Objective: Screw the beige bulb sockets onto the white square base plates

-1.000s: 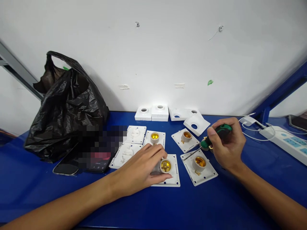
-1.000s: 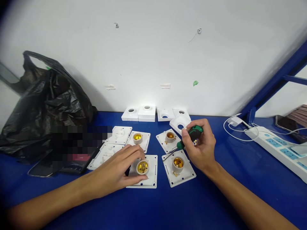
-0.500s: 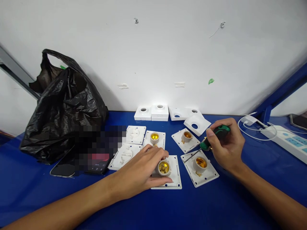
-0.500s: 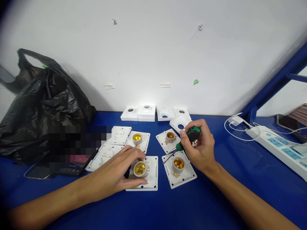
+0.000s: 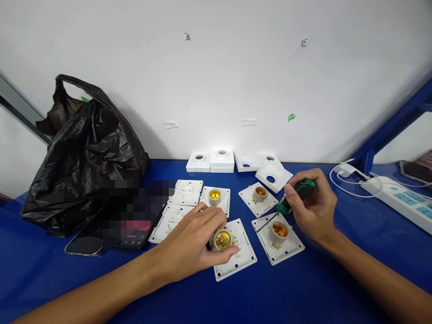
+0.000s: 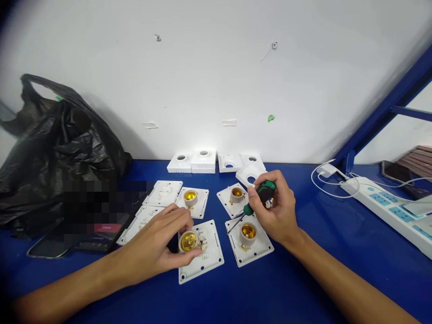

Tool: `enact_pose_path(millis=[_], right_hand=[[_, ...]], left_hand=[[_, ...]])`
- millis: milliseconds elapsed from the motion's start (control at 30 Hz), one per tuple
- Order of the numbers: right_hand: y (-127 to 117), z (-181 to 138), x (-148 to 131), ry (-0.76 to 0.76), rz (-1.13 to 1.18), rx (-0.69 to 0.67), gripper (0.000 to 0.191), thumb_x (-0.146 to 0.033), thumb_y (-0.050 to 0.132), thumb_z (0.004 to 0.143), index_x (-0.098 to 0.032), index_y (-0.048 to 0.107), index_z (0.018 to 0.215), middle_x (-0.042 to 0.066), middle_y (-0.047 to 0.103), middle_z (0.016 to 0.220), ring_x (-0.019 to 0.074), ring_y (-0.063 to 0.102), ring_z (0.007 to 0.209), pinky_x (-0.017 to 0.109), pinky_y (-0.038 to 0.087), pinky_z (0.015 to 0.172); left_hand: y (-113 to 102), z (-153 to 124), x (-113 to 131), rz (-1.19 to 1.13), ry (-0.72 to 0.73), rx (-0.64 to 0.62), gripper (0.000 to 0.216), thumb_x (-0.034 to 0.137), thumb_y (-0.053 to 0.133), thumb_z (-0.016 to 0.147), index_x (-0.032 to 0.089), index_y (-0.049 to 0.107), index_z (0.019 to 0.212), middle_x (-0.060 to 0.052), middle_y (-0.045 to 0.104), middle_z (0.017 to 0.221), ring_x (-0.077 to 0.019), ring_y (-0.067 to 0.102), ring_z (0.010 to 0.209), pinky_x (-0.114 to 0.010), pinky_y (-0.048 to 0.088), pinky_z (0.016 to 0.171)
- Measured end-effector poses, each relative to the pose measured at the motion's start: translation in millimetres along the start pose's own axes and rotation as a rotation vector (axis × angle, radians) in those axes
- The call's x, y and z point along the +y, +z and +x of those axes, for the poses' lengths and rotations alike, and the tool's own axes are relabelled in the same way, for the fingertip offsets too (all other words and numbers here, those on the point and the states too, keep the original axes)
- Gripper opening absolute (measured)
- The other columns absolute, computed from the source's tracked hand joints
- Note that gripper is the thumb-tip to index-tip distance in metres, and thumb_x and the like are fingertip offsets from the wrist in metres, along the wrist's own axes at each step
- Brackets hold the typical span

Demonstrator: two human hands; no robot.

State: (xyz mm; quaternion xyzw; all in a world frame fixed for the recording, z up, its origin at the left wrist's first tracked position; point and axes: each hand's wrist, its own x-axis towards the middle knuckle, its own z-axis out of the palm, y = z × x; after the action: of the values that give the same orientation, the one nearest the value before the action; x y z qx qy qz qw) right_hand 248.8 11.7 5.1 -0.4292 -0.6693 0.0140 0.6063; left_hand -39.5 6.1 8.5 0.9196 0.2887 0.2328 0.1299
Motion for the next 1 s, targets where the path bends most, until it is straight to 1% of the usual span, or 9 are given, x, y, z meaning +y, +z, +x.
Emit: enact_pose_path(millis=[67,133,267,367,500,600,700,800,1000], right_hand=[[0,0,0,-0.001,0.004,-0.003,0.014,-0.022,0.073,0.093,-0.026,0.06,0.094,-0.006,0.055,0.07,0.0124,0.05,0.054,0.028,0.043,0.049],[-1,0,-1,0.003,0.01,-0.01,0.014,-0.022,0.073,0.093,-0.026,0.06,0.094,-0.006,0.055,0.07,0.0119,0.05,0.053,0.027,0.043,0.048],[-1,0,-1,0.012,0.023,-0.028,0.014,-0.022,0.073,0.093,-0.026,0.06,0.095,-0.006,0.055,0.071,0.0114,0.05,0.052,0.026,0.043,0.046],[-1,1,-1,0.004,0.028,-0.031,0.014,-0.021,0.073,0.093,-0.026,0.059,0.095,-0.006,0.055,0.071,0.0111,0.05,0.053,0.025,0.043,0.047],[-1,1,-1,0.0,0.031,-0.032,0.014,-0.022,0.073,0.093,-0.026,0.059,0.095,-0.006,0.054,0.073,0.0105,0.049,0.054,0.024,0.043,0.048],[-1,1,-1,0.005,0.034,-0.038,0.014,-0.023,0.073,0.093,-0.026,0.059,0.094,-0.005,0.055,0.075,0.0109,0.05,0.056,0.025,0.043,0.048],[0,1,-2,0.001,0.034,-0.044,0.014,-0.025,0.074,0.094,-0.026,0.06,0.093,-0.004,0.056,0.075,0.0113,0.051,0.057,0.025,0.043,0.049],[0,1,-3,-0.007,0.03,-0.044,0.014,-0.027,0.074,0.094,-0.025,0.06,0.092,-0.004,0.057,0.076,0.0119,0.052,0.058,0.025,0.043,0.049],[1,1,-1,-0.008,0.027,-0.048,0.015,-0.028,0.074,0.094,-0.026,0.06,0.092,-0.003,0.056,0.077,0.0132,0.051,0.06,0.026,0.043,0.049]], left_hand=[[1,0,1,0.026,-0.048,-0.008,0.041,0.041,0.074,0.097,0.024,0.039,0.083,0.005,0.049,0.079,-0.0168,0.045,0.069,-0.034,0.039,0.079],[0,0,2,0.031,-0.075,-0.043,0.039,0.044,0.074,0.097,0.024,0.042,0.086,0.004,0.053,0.082,-0.0182,0.047,0.073,-0.034,0.04,0.079],[-4,-1,-2,0.035,-0.021,-0.115,0.042,0.05,0.077,0.096,0.023,0.054,0.118,-0.003,0.067,0.112,-0.0244,0.062,0.095,-0.039,0.043,0.094],[-10,0,-4,0.083,0.028,-0.132,0.04,0.039,0.071,0.096,0.023,0.056,0.13,-0.007,0.067,0.123,-0.0284,0.066,0.106,-0.042,0.042,0.1],[-19,2,-5,0.087,0.054,-0.23,0.022,0.026,0.065,0.094,0.024,0.062,0.116,-0.004,0.068,0.105,-0.0247,0.065,0.095,-0.04,0.044,0.099],[-18,2,-6,0.019,0.033,-0.204,0.011,0.032,0.064,0.1,0.024,0.061,0.106,0.0,0.066,0.092,-0.0208,0.063,0.084,-0.039,0.044,0.099],[-10,1,-7,-0.014,-0.041,-0.097,0.021,0.041,0.063,0.102,0.023,0.056,0.094,0.004,0.059,0.078,-0.0183,0.055,0.07,-0.035,0.045,0.083],[-4,1,-4,-0.012,-0.075,-0.051,0.03,0.043,0.061,0.103,0.024,0.047,0.083,0.005,0.05,0.068,-0.0173,0.047,0.062,-0.032,0.038,0.068],[1,-3,4,0.042,-0.077,-0.121,0.049,0.054,0.074,0.095,0.024,0.039,0.079,0.006,0.05,0.07,-0.0169,0.048,0.061,-0.033,0.038,0.071]])
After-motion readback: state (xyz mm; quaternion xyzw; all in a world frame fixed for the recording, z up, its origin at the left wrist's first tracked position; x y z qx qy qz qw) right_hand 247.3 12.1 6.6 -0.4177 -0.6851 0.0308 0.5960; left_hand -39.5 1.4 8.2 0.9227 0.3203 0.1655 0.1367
